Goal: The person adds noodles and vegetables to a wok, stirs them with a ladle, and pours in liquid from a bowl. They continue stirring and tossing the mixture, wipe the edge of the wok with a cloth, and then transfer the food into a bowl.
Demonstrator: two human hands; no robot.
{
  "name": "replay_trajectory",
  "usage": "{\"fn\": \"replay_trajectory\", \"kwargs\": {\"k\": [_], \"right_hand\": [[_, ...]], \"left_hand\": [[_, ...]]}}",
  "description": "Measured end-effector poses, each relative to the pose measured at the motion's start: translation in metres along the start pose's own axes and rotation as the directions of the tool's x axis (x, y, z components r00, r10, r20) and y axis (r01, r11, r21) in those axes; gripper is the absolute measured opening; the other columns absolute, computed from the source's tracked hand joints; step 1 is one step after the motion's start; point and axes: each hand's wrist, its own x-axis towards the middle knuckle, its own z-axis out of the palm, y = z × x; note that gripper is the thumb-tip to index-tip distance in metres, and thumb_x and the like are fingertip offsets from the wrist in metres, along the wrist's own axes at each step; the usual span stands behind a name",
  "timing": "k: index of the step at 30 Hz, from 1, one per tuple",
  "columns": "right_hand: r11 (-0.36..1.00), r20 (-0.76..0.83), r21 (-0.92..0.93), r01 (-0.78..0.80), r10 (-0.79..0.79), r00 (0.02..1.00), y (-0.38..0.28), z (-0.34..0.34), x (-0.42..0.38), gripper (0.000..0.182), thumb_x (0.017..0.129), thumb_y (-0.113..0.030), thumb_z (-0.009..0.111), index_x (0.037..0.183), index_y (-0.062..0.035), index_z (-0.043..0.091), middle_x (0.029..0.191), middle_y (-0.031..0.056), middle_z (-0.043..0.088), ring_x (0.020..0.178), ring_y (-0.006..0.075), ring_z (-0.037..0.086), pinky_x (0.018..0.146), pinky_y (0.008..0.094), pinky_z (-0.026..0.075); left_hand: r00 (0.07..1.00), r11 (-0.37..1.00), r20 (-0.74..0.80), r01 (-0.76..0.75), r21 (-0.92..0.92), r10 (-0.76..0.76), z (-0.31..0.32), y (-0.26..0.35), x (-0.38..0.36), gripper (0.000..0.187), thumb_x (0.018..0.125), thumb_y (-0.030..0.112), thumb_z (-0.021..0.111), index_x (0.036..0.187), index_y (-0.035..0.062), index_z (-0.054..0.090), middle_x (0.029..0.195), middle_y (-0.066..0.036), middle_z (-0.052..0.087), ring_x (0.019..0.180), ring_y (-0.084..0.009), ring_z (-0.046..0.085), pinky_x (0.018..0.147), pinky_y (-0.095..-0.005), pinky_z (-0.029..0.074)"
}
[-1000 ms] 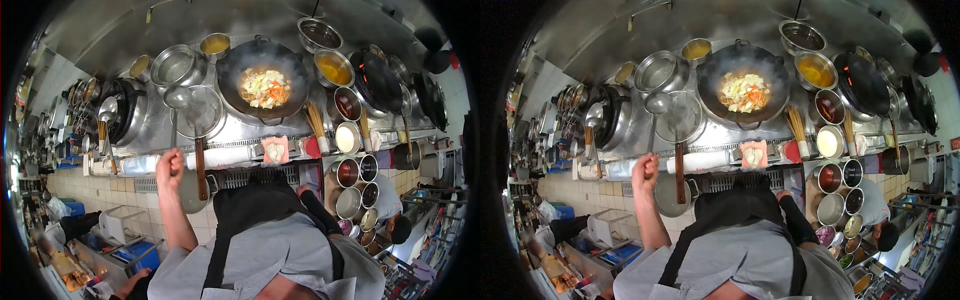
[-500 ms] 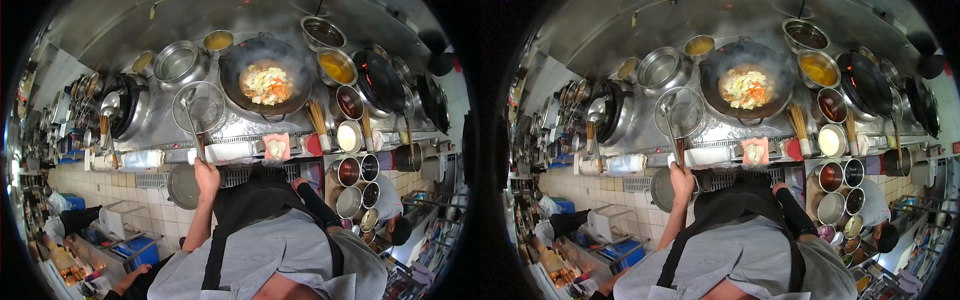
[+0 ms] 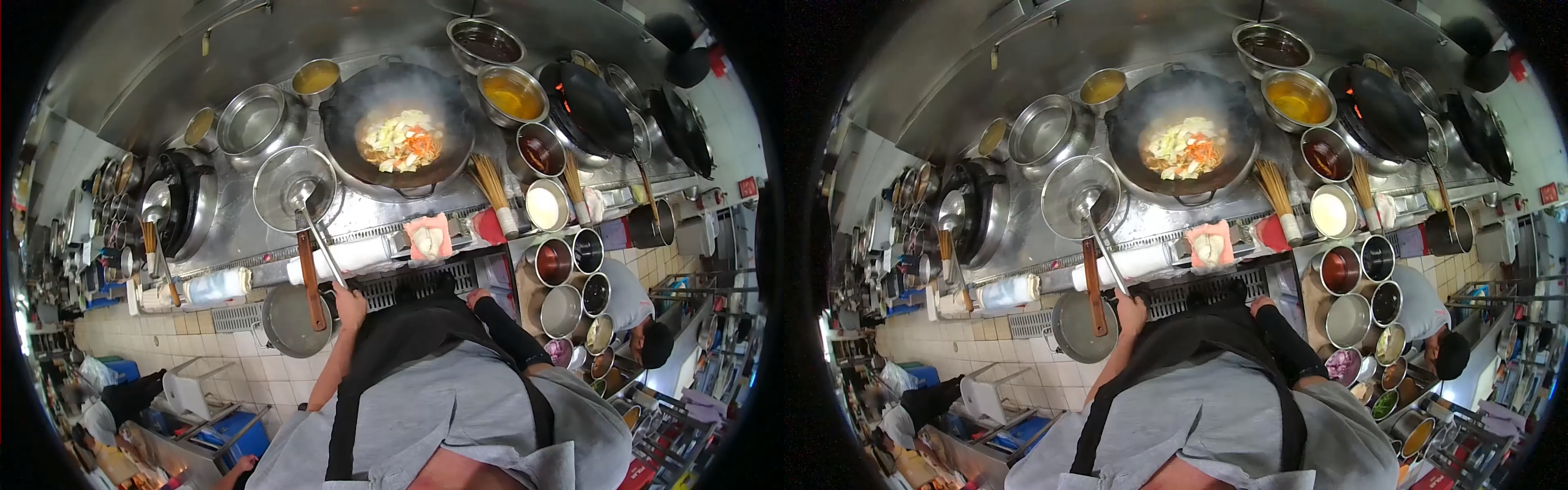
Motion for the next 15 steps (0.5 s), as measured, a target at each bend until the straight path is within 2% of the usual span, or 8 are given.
{"fn": "replay_trajectory", "kwargs": {"k": [2,3,7,10,14,15], "right_hand": [[0.998,-0.001,-0.028,0.057,-0.057,0.998,0.003,0.005,0.004,0.016,0.085,-0.009,0.057,0.078,-0.0041,0.069,0.066,0.0087,0.067,0.056,0.0204,0.064,0.055,0.0368,0.052],[0.995,-0.001,-0.058,0.075,-0.075,0.997,-0.012,-0.006,-0.004,0.017,0.085,-0.011,0.056,0.077,-0.0043,0.07,0.066,0.0091,0.068,0.057,0.0208,0.065,0.056,0.0371,0.052],[0.957,0.046,-0.29,0.029,-0.016,0.999,-0.048,-0.026,-0.006,0.024,0.087,-0.02,0.054,0.079,-0.0069,0.072,0.071,0.0109,0.07,0.066,0.0247,0.068,0.063,0.0395,0.054],[0.976,0.205,-0.214,-0.049,0.094,0.974,-0.055,-0.027,-0.001,0.037,0.09,-0.026,0.045,0.097,-0.0035,0.074,0.107,0.0176,0.07,0.104,0.034,0.065,0.09,0.0456,0.051],[0.897,0.178,-0.441,0.044,0.039,0.983,-0.042,-0.009,0.009,0.037,0.091,-0.024,0.043,0.098,-0.0032,0.074,0.105,0.0188,0.07,0.1,0.0356,0.067,0.089,0.0453,0.052],[0.934,0.147,-0.354,0.041,0.012,0.989,-0.034,-0.003,0.015,0.032,0.089,-0.024,0.048,0.09,-0.0044,0.073,0.092,0.0158,0.07,0.088,0.0316,0.067,0.081,0.0428,0.053]], "left_hand": [[1.0,0.999,0.018,0.007,-0.047,-0.006,-0.005,0.006,-0.003,0.066,0.085,0.007,0.054,0.138,-0.0162,0.023,0.097,-0.037,0.06,0.093,-0.0499,0.06,0.083,-0.0513,0.048],[0.998,0.999,-0.036,-0.043,-0.03,0.042,-0.002,0.003,-0.003,0.063,0.086,0.008,0.052,0.137,-0.0145,0.024,0.09,-0.035,0.062,0.088,-0.0505,0.061,0.079,-0.0532,0.048],[1.0,1.0,-0.024,-0.017,-0.013,0.016,-0.001,-0.001,-0.003,0.057,0.087,0.009,0.05,0.135,-0.0109,0.025,0.093,-0.037,0.061,0.09,-0.0519,0.06,0.08,-0.0546,0.047],[0.999,0.999,-0.032,-0.033,-0.01,0.033,-0.002,-0.003,-0.003,0.057,0.087,0.009,0.05,0.135,-0.0107,0.025,0.093,-0.038,0.06,0.089,-0.0524,0.06,0.079,-0.0549,0.047],[1.0,1.0,-0.007,-0.012,-0.015,0.012,-0.009,0.002,-0.005,0.054,0.087,0.008,0.05,0.133,-0.0092,0.028,0.091,-0.036,0.061,0.087,-0.0518,0.06,0.077,-0.0552,0.047],[1.0,1.0,-0.021,-0.015,-0.002,0.015,-0.01,0.004,-0.005,0.053,0.086,0.008,0.05,0.132,-0.0087,0.028,0.09,-0.036,0.061,0.087,-0.0517,0.06,0.077,-0.0552,0.047]]}}
